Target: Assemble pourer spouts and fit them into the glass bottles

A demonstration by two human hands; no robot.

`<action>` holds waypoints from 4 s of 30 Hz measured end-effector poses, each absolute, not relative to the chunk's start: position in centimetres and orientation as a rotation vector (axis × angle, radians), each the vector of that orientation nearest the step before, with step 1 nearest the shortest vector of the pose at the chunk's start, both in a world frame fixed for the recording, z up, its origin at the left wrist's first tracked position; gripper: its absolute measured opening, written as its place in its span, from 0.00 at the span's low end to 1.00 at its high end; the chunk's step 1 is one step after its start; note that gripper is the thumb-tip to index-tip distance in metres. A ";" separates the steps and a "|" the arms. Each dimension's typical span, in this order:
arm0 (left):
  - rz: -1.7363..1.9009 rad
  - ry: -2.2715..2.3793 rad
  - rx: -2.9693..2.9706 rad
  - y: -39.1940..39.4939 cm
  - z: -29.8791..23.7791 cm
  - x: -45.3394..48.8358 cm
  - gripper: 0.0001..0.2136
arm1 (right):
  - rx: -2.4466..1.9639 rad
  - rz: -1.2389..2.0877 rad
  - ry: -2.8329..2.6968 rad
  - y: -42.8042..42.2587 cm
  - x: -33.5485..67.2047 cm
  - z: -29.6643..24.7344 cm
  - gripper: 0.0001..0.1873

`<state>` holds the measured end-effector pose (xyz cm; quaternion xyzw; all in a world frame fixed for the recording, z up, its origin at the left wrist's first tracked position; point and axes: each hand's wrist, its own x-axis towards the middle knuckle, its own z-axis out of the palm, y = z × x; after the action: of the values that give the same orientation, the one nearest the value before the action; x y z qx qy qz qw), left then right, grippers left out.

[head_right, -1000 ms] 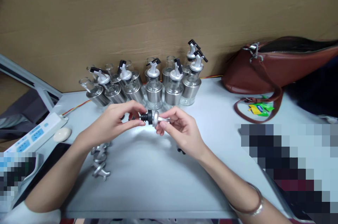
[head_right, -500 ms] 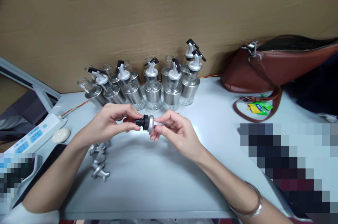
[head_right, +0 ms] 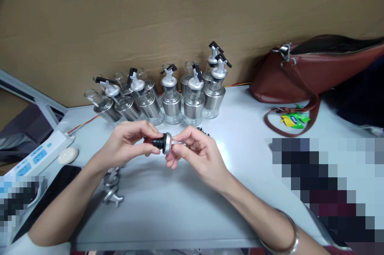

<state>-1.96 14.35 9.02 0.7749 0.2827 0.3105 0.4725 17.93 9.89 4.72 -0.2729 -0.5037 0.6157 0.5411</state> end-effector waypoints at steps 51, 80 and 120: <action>0.756 0.601 3.027 13.8 9.0 -0.5 0.26 | -0.723 -0.052 -2.152 11.6 19.4 3.7 0.24; 0.862 0.546 2.912 12.8 9.8 -0.1 0.26 | -0.709 0.466 -1.897 9.4 18.6 4.1 0.20; 0.446 0.825 2.582 13.8 10.0 -2.2 0.12 | -1.981 0.723 -1.923 14.3 25.2 3.2 0.05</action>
<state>-2.16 13.78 9.99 0.9216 0.2947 0.1591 0.1961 25.23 14.29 3.16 -0.6871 -0.6668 0.2506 0.1433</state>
